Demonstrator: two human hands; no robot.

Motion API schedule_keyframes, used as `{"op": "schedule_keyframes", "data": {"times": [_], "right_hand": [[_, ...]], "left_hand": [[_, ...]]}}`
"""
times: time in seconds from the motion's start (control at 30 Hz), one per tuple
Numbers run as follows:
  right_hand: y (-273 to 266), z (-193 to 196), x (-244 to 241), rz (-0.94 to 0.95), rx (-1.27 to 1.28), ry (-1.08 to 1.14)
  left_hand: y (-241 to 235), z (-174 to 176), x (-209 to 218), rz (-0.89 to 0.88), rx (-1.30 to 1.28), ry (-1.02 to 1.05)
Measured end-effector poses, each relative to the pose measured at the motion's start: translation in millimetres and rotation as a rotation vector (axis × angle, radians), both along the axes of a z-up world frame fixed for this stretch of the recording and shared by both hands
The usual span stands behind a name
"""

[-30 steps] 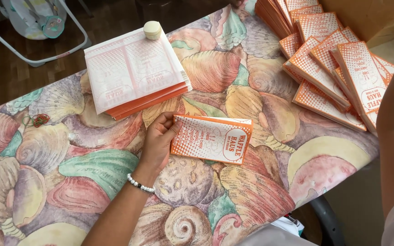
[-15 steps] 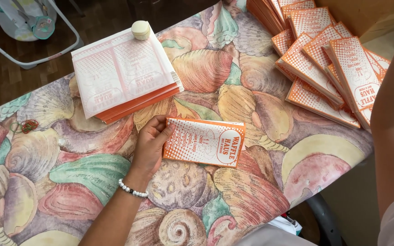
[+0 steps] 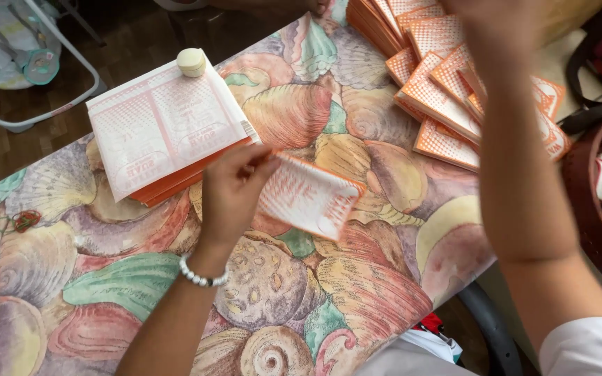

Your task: Folding flat paper templates into bags and stacking them on a table.

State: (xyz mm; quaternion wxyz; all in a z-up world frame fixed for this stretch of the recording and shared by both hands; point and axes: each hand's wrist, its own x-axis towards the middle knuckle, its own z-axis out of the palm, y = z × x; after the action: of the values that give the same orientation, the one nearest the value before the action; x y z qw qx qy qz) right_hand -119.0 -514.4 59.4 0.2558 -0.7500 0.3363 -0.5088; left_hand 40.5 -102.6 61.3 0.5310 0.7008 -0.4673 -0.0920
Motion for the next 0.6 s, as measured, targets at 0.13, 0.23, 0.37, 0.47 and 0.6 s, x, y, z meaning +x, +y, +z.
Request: {"op": "schedule_keyframes", "data": {"times": [0.13,0.23,0.37,0.47,0.6], "right_hand": [[212.5,73.9,25.2,0.868,-0.069,0.299],[235.9,71.7,38.3,0.963,-0.200,0.432],[248.8,93.7,33.8,0.923,-0.023,0.348],[252.3,101.0,28.8,0.929,0.024,0.140],[256.8,100.5,24.9,1.033,0.004,-0.092]], "left_hand": [[-18.5,56.7,-7.3,-0.099,-0.188,-0.179],[-14.4,70.4,-11.9,-0.095,-0.253,-0.148],[3.0,80.8,-14.8,0.022,-0.231,-0.120],[9.9,83.1,-11.5,0.057,-0.233,-0.001],[11.8,85.3,-22.0,0.022,-0.359,0.285]]}}
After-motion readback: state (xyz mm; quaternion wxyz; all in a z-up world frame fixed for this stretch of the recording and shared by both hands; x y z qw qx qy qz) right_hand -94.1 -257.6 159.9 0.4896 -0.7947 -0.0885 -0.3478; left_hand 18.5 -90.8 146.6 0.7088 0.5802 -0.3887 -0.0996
